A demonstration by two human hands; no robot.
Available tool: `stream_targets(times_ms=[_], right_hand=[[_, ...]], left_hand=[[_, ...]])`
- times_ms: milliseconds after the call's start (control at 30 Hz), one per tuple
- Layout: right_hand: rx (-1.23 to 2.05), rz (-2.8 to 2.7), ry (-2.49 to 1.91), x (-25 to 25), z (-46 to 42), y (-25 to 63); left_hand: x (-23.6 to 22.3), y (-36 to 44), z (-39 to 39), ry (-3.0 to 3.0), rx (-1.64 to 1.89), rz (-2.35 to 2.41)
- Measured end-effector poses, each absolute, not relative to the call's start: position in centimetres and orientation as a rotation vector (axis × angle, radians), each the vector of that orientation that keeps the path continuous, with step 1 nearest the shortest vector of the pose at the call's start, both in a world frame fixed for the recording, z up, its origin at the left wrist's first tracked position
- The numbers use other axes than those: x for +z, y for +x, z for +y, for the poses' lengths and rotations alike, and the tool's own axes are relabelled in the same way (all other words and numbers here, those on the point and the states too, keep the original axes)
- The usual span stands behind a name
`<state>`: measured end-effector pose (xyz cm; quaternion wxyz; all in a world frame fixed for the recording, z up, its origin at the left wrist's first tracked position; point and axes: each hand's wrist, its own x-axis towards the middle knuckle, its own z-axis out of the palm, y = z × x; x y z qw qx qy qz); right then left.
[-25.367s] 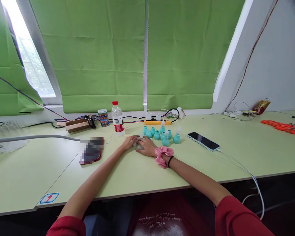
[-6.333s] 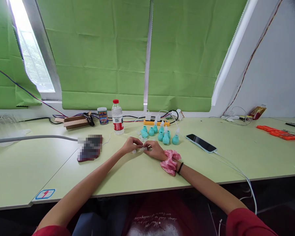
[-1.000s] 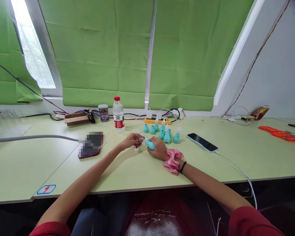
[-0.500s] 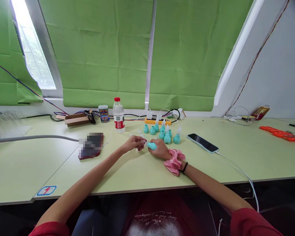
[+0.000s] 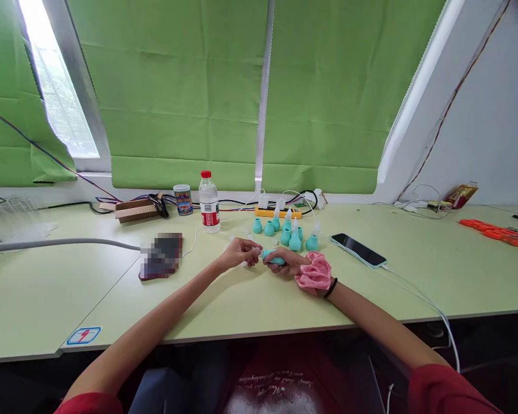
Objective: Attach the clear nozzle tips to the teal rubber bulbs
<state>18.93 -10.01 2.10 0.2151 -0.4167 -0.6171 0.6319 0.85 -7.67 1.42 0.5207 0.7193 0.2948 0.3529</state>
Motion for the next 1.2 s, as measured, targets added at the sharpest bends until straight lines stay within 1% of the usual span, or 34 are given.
stream_targets(times_ms=[133, 233, 500, 733, 900, 1200], right_hand=[[1.895, -1.669, -1.079, 2.0, -9.7, 19.5], [1.867, -1.638, -1.023, 1.6, -9.3, 18.9], [1.493, -1.614, -0.988, 1.6, -9.6, 18.0], [1.185, -1.703, -1.065, 1.5, -9.2, 18.2], [0.985, -1.790, -1.098, 0.8, -8.6, 18.0], [0.776, -1.942, -1.124, -0.5, -7.9, 18.3]], left_hand=[[1.4, 1.3, -7.8, 1.779, 0.858, 0.706], [1.6, 1.3, -7.6, 1.825, 0.865, 0.715], [3.0, -0.3, -6.9, 1.997, 0.955, 0.919], [2.4, -1.4, -6.1, 2.207, 0.623, 1.131], [2.2, -1.2, -6.2, 2.255, 0.484, 1.146], [2.0, -1.2, -6.1, 2.224, 0.565, 1.160]])
